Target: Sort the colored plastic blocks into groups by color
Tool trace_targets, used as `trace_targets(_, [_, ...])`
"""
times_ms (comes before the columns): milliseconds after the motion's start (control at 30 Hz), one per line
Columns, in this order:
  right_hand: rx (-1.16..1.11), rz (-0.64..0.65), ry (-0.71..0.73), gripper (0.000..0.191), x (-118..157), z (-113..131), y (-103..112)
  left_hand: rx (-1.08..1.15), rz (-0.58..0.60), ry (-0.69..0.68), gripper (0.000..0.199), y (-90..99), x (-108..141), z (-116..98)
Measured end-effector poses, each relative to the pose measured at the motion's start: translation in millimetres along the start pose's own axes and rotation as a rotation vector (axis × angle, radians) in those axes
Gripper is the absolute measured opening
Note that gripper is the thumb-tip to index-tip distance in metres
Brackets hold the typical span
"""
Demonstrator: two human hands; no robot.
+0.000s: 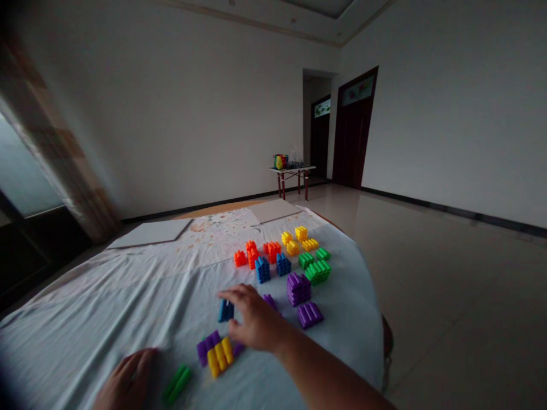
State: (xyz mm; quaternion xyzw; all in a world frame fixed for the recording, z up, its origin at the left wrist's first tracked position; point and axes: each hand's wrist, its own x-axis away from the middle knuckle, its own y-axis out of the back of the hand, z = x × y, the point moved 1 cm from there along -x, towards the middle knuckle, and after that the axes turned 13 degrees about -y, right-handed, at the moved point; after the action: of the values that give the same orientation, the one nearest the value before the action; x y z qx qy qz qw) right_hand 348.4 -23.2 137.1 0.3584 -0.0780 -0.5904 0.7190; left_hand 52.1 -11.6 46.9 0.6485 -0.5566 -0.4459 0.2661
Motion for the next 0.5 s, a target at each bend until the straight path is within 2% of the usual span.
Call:
trace_targets(133, [0.108, -0.130, -0.073, 0.056, -27.7, -43.1, 55.7, 0.007, 0.017, 0.020, 0.051, -1.6, -1.5, 1.7])
trace_targets(267, [0.214, -0.153, -0.176, 0.057, -54.5, -87.2, 95.3, 0.023, 0.029, 0.041, 0.050, -0.9, -3.2, 0.5])
trace_targets(367, [0.220, -0.118, -0.215, 0.059, -66.9, -110.6, 104.9, 0.027, 0.033, 0.050, 0.049, -0.1, -3.6, -0.6])
trace_targets(500, [0.225, -0.076, -0.245, 0.058, -74.4, -128.8, 102.5, 0.031, 0.025, 0.051, 0.049, 0.6, -2.9, -1.1])
